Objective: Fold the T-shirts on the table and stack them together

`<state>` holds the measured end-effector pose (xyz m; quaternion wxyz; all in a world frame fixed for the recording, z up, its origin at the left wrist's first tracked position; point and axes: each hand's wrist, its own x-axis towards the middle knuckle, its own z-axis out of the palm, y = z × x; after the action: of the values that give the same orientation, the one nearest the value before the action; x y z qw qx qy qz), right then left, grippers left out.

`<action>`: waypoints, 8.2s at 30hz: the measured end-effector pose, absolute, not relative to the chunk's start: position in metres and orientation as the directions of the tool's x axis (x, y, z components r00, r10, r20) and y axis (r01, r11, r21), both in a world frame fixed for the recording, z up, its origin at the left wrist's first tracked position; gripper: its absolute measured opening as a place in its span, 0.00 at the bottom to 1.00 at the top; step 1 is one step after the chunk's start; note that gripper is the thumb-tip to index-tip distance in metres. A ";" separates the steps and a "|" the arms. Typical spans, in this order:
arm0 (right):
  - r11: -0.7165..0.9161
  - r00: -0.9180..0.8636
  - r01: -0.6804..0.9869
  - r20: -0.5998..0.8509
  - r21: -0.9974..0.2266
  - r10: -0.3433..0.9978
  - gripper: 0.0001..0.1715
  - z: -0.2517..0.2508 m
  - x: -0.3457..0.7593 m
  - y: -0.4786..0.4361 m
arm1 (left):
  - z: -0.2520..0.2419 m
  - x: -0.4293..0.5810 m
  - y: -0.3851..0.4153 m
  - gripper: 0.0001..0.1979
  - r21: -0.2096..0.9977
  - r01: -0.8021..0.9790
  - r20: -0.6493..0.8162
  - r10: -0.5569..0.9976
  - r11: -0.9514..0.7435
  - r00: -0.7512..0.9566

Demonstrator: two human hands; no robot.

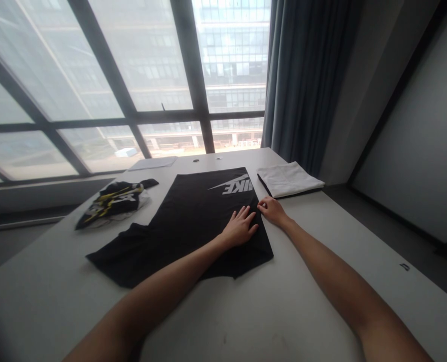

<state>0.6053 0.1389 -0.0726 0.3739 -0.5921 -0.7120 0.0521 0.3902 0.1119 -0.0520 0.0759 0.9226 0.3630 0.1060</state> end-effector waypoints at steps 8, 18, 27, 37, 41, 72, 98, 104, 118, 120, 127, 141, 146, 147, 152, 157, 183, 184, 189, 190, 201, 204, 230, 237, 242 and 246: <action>0.299 -0.022 0.799 0.471 -0.521 0.882 0.06 -0.071 0.604 0.138 | -0.051 0.391 0.110 0.30 0.213 0.661 0.133 0.691 -0.720 0.710; 0.291 -0.013 0.801 0.470 -0.524 0.882 0.06 -0.071 0.604 0.138 | -0.052 0.391 0.111 0.31 0.216 0.657 0.140 0.689 -0.722 0.711; 0.285 -0.013 0.802 0.462 -0.524 0.887 0.05 -0.071 0.603 0.138 | -0.053 0.391 0.112 0.31 0.212 0.658 0.132 0.688 -0.723 0.713; 0.283 -0.018 0.811 0.461 -0.512 0.887 0.05 -0.072 0.604 0.139 | -0.052 0.391 0.111 0.33 0.191 0.679 0.115 0.703 -0.709 0.702; 0.286 -0.015 0.803 0.462 -0.523 0.887 0.06 -0.071 0.604 0.138 | -0.052 0.391 0.111 0.33 0.192 0.679 0.112 0.703 -0.709 0.703; 0.301 -0.025 0.804 0.476 -0.513 0.879 0.06 -0.071 0.604 0.138 | -0.047 0.391 0.109 0.32 0.224 0.641 0.193 0.678 -0.734 0.709; 0.297 -0.020 0.790 0.462 -0.536 0.887 0.07 -0.067 0.602 0.135 | -0.018 0.386 0.079 0.26 0.451 0.010 0.131 0.077 -0.892 0.988; 0.288 -0.034 0.793 0.433 -0.537 0.901 0.06 -0.068 0.604 0.138 | -0.016 0.387 0.093 0.21 0.483 0.179 0.290 0.350 -0.857 0.891; 0.291 -0.024 0.808 0.465 -0.512 0.885 0.06 -0.071 0.604 0.138 | -0.049 0.386 0.122 0.32 0.216 0.560 0.099 0.589 -0.799 0.802; 0.294 -0.024 0.806 0.466 -0.515 0.884 0.06 -0.071 0.604 0.138 | -0.049 0.386 0.122 0.32 0.215 0.562 0.101 0.590 -0.799 0.801; 0.285 -0.021 0.805 0.456 -0.520 0.890 0.06 -0.070 0.603 0.138 | -0.049 0.387 0.120 0.36 0.202 0.617 0.094 0.642 -0.760 0.761; 0.290 -0.023 0.806 0.463 -0.516 0.886 0.06 -0.070 0.603 0.138 | -0.048 0.387 0.119 0.39 0.187 0.641 0.066 0.660 -0.744 0.748; 0.293 -0.025 0.804 0.464 -0.517 0.886 0.06 -0.070 0.603 0.137 | -0.047 0.386 0.118 0.38 0.187 0.640 0.070 0.660 -0.745 0.748; 0.293 -0.025 0.804 0.463 -0.518 0.886 0.06 -0.070 0.603 0.137 | -0.046 0.386 0.117 0.37 0.184 0.639 0.077 0.660 -0.746 0.748; 0.294 -0.026 0.800 0.459 -0.524 0.888 0.05 -0.069 0.604 0.137 | -0.035 0.387 0.106 0.31 0.131 0.583 0.273 0.595 -0.802 0.756; 0.298 -0.036 0.785 0.441 -0.543 0.897 0.06 -0.069 0.604 0.138 | -0.029 0.394 0.094 0.20 0.167 0.306 0.391 0.348 -0.937 0.852; 0.299 -0.023 0.787 0.458 -0.540 0.888 0.06 -0.068 0.602 0.136 | -0.028 0.396 0.093 0.09 0.175 0.173 0.309 0.221 -0.969 0.925; 0.300 -0.025 0.789 0.459 -0.537 0.888 0.06 -0.068 0.602 0.137 | -0.029 0.396 0.093 0.09 0.180 0.168 0.293 0.216 -0.969 0.932; 0.292 -0.022 0.796 0.455 -0.531 0.890 0.06 -0.067 0.602 0.136 | -0.029 0.396 0.094 0.12 0.209 0.147 0.287 0.204 -0.967 0.936; 0.291 -0.022 0.796 0.455 -0.531 0.890 0.06 -0.067 0.602 0.136 | -0.029 0.396 0.093 0.13 0.215 0.139 0.286 0.198 -0.967 0.938; 0.298 -0.020 0.788 0.461 -0.539 0.887 0.06 -0.067 0.601 0.135 | -0.024 0.394 0.088 0.15 0.244 0.137 0.260 0.201 -0.960 0.944; 0.298 -0.019 0.787 0.460 -0.541 0.888 0.06 -0.066 0.601 0.135 | -0.023 0.394 0.087 0.14 0.246 0.150 0.250 0.212 -0.958 0.945; 0.294 -0.025 0.795 0.456 -0.531 0.890 0.06 -0.067 0.601 0.135 | -0.026 0.394 0.089 0.19 0.232 0.143 0.261 0.203 -0.962 0.944; 0.299 -0.028 0.793 0.458 -0.531 0.889 0.06 -0.066 0.602 0.135 | -0.024 0.395 0.087 0.21 0.243 0.166 0.236 0.224 -0.956 0.946; 0.293 -0.023 0.794 0.457 -0.532 0.889 0.06 -0.066 0.601 0.135 | -0.023 0.395 0.086 0.22 0.241 0.166 0.238 0.224 -0.956 0.945; 0.295 -0.027 0.797 0.457 -0.527 0.889 0.06 -0.066 0.601 0.135 | -0.023 0.396 0.085 0.23 0.223 0.175 0.234 0.227 -0.959 0.945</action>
<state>0.6006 0.1349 -0.0661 0.3713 -0.5906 -0.7138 0.0621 0.3955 0.0854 -0.0225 0.0999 0.9812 0.1026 0.1295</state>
